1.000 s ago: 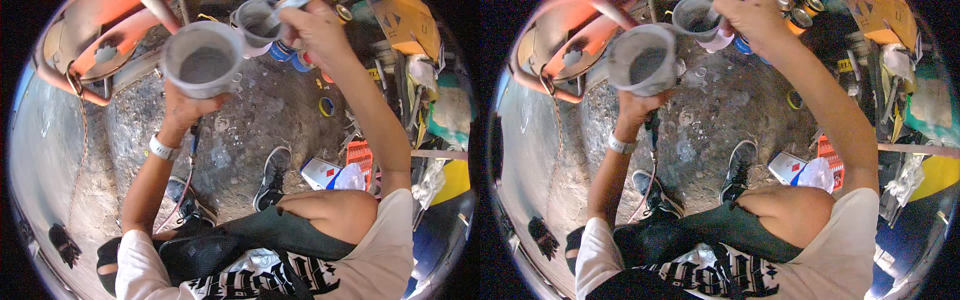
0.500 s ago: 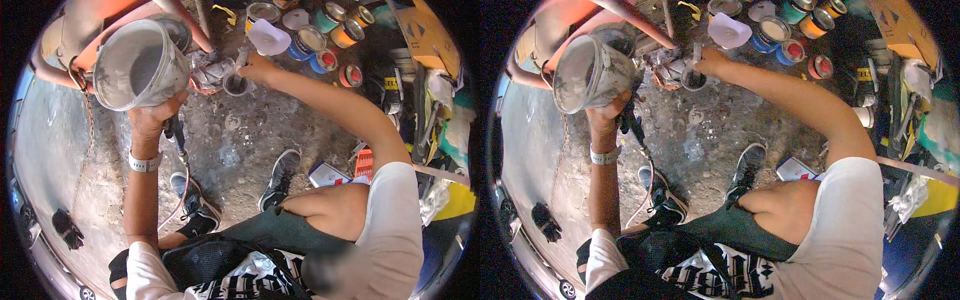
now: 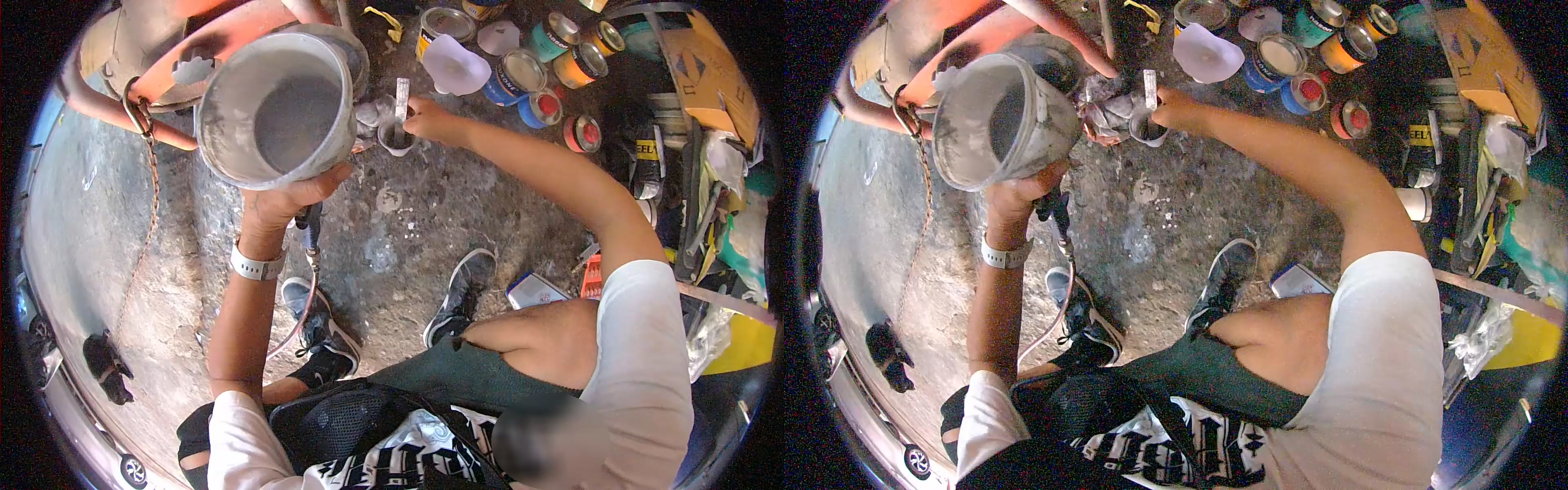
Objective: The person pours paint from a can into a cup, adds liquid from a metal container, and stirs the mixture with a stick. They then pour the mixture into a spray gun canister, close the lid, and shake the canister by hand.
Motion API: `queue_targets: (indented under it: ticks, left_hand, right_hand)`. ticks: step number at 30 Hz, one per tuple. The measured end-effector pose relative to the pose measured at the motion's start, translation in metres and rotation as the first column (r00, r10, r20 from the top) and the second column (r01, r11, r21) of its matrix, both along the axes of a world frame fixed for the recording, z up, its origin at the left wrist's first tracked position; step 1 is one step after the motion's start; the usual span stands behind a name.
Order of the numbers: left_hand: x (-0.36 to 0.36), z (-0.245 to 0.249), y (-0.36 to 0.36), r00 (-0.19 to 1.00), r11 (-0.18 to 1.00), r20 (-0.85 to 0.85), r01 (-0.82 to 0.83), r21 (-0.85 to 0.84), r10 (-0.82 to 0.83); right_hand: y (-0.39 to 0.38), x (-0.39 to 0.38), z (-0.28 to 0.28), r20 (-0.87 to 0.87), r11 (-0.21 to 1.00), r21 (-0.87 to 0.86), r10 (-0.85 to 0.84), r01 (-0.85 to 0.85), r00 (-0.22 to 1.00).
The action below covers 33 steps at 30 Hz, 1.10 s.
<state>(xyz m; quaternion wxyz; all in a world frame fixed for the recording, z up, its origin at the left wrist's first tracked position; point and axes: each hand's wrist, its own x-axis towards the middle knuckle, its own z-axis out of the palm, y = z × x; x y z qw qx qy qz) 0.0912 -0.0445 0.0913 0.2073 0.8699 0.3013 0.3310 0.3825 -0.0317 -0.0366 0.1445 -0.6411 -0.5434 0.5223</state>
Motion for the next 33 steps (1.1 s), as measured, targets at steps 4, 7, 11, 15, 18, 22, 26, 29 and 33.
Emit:
queue_targets:
  ticks: [4, 7, 11, 15, 18, 22, 26, 29, 33]
  left_hand:
    - [0.009, 0.004, -0.005, 0.997, 0.978, -0.074, -0.017, -0.208, 0.002]
    - [0.007, 0.001, -0.004, 0.993, 0.993, -0.097, 0.075, 0.086, -0.066]
    - [0.005, 0.005, -0.001, 0.970, 0.936, -0.239, 0.039, 0.349, 0.049]
    - [-0.017, -0.002, 0.008, 0.973, 0.969, -0.166, -0.124, 0.214, 0.161]
    - [-0.020, -0.002, 0.007, 0.978, 0.981, 0.101, -0.174, -0.086, 0.182]
    - [-0.036, 0.002, 0.013, 0.992, 0.950, -0.077, -0.072, 0.303, 0.099]
    - [-0.027, 0.012, 0.003, 0.984, 0.959, -0.108, -0.113, 0.261, 0.145]
    - [-0.019, 0.021, -0.001, 0.985, 0.981, -0.061, -0.155, 0.118, 0.163]
    - [-0.014, 0.016, 0.002, 0.978, 0.966, -0.184, -0.048, 0.254, 0.097]
  right_hand:
    - [-0.005, 0.007, -0.017, -0.240, 0.991, 0.025, -0.122, 0.131, 0.963]
    - [-0.005, 0.007, -0.020, -0.285, 0.991, 0.011, -0.123, 0.131, 0.951]
    - [-0.009, 0.002, 0.009, -0.296, 0.994, -0.076, -0.102, 0.083, 0.950]
    - [0.011, -0.002, -0.008, -0.229, 0.999, 0.040, 0.017, -0.008, 0.973]
    - [0.027, 0.006, -0.002, -0.260, 0.993, -0.056, 0.086, -0.104, 0.962]
    - [0.044, -0.014, -0.010, -0.176, 0.979, -0.202, -0.078, 0.041, 0.981]
    - [0.058, -0.015, -0.031, -0.081, 0.969, -0.245, -0.066, 0.045, 0.995]
    - [0.060, -0.002, -0.033, -0.143, 0.974, -0.212, -0.109, 0.077, 0.984]
    - [0.050, 0.017, -0.044, -0.141, 0.996, 0.086, -0.014, 0.026, 0.990]
